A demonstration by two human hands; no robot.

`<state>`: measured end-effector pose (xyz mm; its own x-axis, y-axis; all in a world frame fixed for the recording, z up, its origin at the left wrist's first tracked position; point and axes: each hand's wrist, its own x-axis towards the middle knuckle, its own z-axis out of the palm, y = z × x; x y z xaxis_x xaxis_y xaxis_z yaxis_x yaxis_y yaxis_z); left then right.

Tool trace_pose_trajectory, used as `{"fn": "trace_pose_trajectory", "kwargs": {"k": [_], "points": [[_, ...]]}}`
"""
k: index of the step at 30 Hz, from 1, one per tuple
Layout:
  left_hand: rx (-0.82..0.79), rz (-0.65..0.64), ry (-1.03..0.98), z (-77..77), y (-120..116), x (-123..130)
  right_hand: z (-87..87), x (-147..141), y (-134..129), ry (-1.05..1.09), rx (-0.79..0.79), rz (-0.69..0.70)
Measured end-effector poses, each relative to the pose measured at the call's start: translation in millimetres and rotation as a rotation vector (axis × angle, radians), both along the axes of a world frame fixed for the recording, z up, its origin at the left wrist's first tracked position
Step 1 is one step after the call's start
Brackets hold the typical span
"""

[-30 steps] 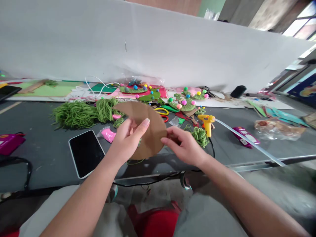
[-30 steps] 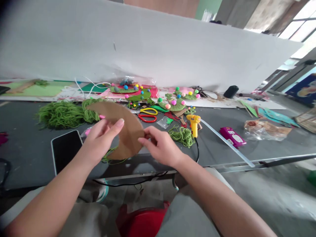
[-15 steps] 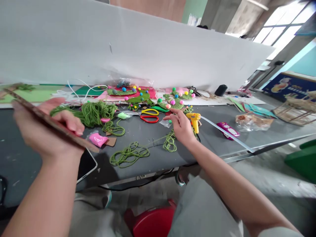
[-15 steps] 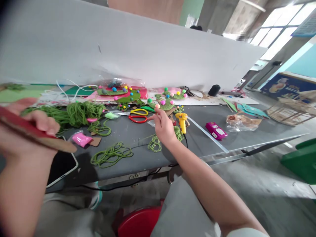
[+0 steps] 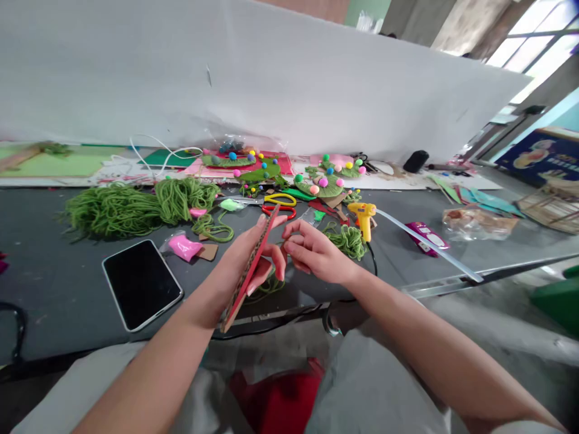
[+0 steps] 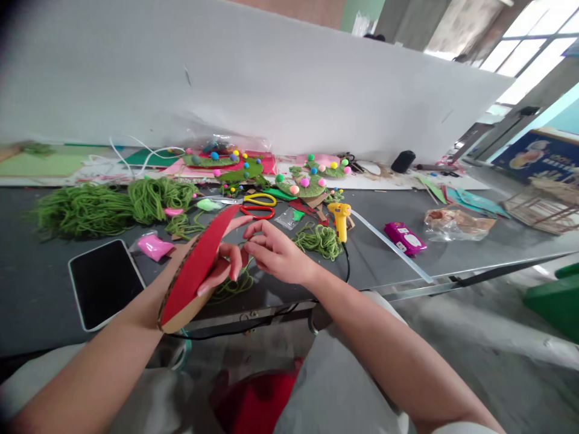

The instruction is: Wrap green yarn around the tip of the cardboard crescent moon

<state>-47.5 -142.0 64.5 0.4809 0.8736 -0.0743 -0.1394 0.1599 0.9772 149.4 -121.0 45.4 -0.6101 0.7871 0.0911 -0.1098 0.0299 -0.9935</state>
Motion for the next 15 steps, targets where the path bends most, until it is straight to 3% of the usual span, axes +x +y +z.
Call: {"fn": "trace_pose_trajectory", "kwargs": {"k": [5, 11, 15], "points": [[0.002, 0.045, 0.049, 4.4, -1, 2, -8.7, 4, 3, -0.006, 0.076, -0.016], [0.032, 0.164, 0.201, 4.2, -5, 12, -16.7, -1, 1, -0.032, 0.304, -0.455], [0.128, 0.271, 0.263, -3.7, 0, 16, -16.3, -4, -3, -0.121, 0.516, -0.505]]}}
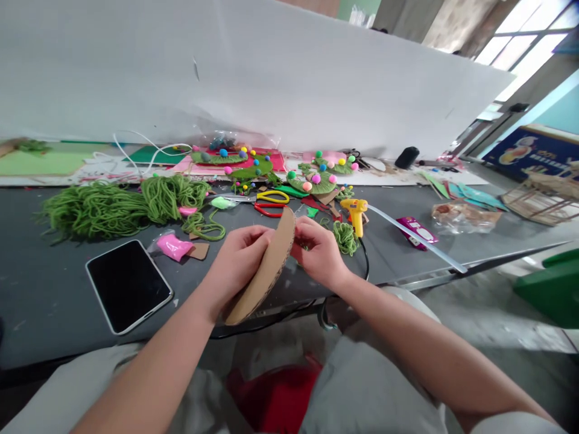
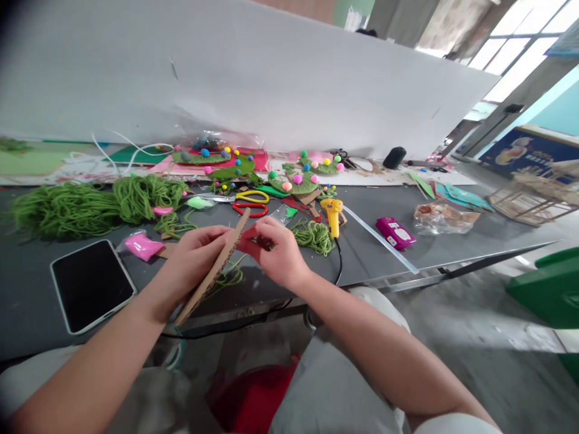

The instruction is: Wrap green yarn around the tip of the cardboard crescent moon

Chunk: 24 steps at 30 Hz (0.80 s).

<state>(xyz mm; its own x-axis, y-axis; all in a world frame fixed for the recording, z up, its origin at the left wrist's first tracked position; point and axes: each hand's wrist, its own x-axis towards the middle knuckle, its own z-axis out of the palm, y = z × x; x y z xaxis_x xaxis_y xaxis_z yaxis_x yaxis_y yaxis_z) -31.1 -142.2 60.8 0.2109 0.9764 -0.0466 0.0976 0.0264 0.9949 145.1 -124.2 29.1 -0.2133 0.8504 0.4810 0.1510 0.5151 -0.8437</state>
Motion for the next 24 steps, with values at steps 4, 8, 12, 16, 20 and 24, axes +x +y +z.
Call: {"fn": "trace_pose_trajectory", "kwargs": {"k": [4, 8, 12, 16, 20, 24], "points": [[0.26, 0.178, 0.345, 6.0, -1, -8, 3.8, 14, 7, -0.13, 0.088, -0.075], [0.519, 0.368, 0.819, 12.9, -5, -24, 8.0, 64, 25, -0.41, -0.006, -0.418], [0.487, 0.318, 1.015, 7.3, 1, -28, 9.9, 127, 34, -0.794, -0.266, -0.747], [0.433, 0.253, 1.074, -1.7, 6, -22, 3.1, 162, 39, -1.024, -0.471, -0.843], [0.425, 0.188, 1.1, -10.9, 5, -17, -11.3, 169, 55, -1.009, -0.47, -0.872], [0.401, 0.126, 1.093, -18.3, 4, -14, -18.3, 169, 72, -0.938, -0.505, -0.891]]}}
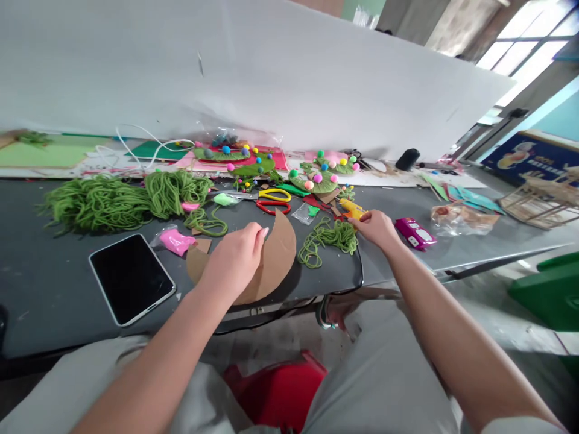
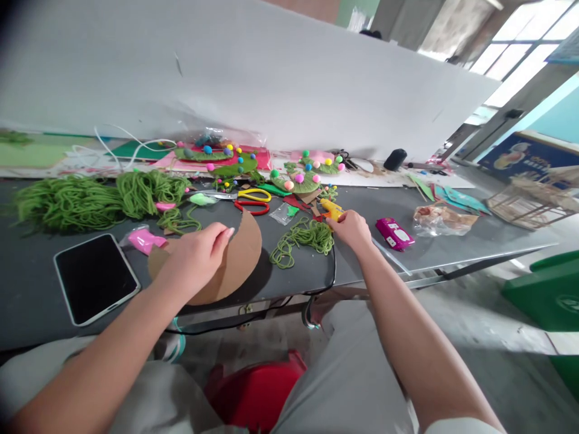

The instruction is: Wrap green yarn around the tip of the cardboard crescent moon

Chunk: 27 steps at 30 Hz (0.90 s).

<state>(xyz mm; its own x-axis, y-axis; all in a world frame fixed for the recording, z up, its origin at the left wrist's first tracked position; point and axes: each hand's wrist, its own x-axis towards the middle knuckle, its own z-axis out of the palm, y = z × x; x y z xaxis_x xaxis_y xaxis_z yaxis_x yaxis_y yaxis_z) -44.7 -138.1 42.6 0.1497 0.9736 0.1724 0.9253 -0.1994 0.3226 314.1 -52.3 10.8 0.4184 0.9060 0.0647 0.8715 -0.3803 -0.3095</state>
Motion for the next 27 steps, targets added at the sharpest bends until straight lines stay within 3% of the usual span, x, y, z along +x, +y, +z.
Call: {"fn": "trace_pose_trajectory", "kwargs": {"k": [8, 16, 18, 21, 24, 27], "points": [[-0.044, -0.044, 0.0, -0.2, -2, 6, 1.6, 1, 10, 0.118, -0.052, -0.036], [-0.035, -0.064, -0.009, 1.5, -7, 6, 11.0, 2, 3, 0.37, 0.174, -0.072], [-0.042, -0.057, -0.007, 2.5, -7, 6, 18.3, -3, -2, 0.553, 0.337, -0.088], [-0.044, -0.054, 0.007, 2.8, -6, 7, 32.1, -14, -13, 1.064, 0.541, -0.111], [-0.032, -0.056, 0.017, 1.4, -5, 6, 43.4, -27, -25, 1.446, 0.432, -0.07], [-0.025, -0.05, 0.011, -0.1, -5, 5, 48.3, -42, -37, 1.573, 0.377, 0.052]]}}
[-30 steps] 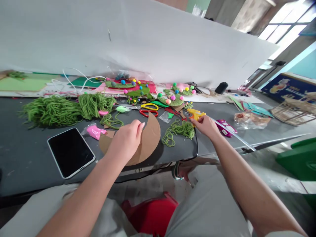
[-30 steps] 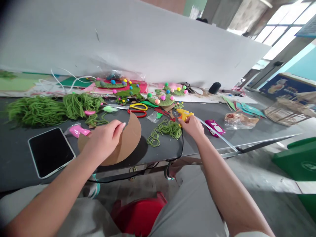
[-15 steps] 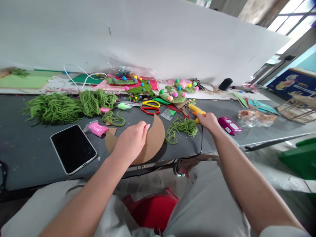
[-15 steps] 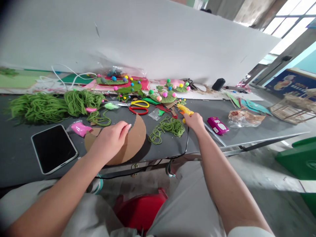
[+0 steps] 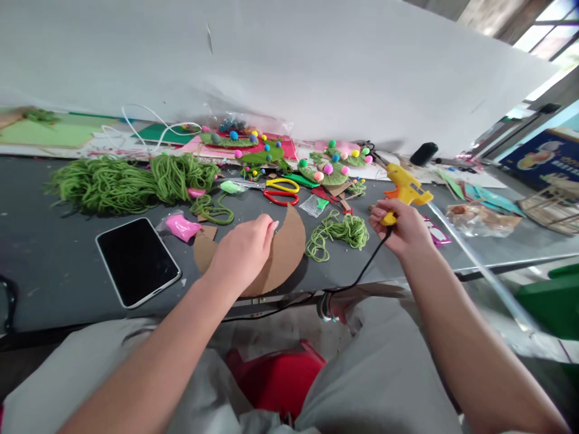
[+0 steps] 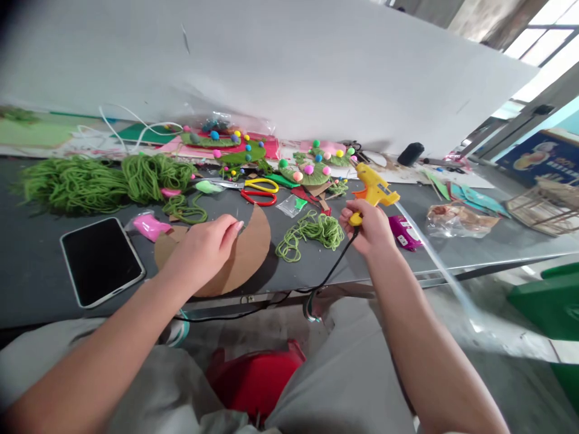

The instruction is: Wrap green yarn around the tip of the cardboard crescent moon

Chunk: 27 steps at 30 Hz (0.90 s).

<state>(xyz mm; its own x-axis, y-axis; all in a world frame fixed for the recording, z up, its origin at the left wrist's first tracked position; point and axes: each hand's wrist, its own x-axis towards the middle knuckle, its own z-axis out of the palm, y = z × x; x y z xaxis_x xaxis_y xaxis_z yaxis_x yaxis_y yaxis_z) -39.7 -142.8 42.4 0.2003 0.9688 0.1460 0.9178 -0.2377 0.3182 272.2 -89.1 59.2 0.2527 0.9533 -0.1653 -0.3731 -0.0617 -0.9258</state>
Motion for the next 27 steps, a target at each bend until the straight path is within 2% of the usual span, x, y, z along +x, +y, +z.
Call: {"fn": "trace_pose_trajectory", "kwargs": {"k": [2, 5, 9, 11, 20, 24, 27], "points": [[-0.004, 0.0, 0.0, -0.5, 0, -1, 0.2, -9, -7, -0.049, 0.085, 0.06], [-0.014, 0.001, 0.005, -0.7, 0, -1, -2.7, -21, -16, -0.242, 0.164, 0.161], [-0.012, 0.019, 0.046, 0.0, 1, -1, -11.0, -35, -28, -0.608, 0.203, 0.287], [-0.013, 0.033, 0.087, 0.1, 2, -1, -16.2, -43, -32, -0.712, 0.199, 0.328], [0.028, 0.072, 0.197, -3.0, 6, -4, -36.1, -65, -38, -0.902, 0.283, 0.454], [0.022, 0.061, 0.184, -2.1, 5, -4, -41.1, -69, -39, -0.947, 0.261, 0.459], [0.014, 0.063, 0.194, -0.7, 5, -5, -38.6, -73, -36, -0.928, 0.245, 0.422]]}}
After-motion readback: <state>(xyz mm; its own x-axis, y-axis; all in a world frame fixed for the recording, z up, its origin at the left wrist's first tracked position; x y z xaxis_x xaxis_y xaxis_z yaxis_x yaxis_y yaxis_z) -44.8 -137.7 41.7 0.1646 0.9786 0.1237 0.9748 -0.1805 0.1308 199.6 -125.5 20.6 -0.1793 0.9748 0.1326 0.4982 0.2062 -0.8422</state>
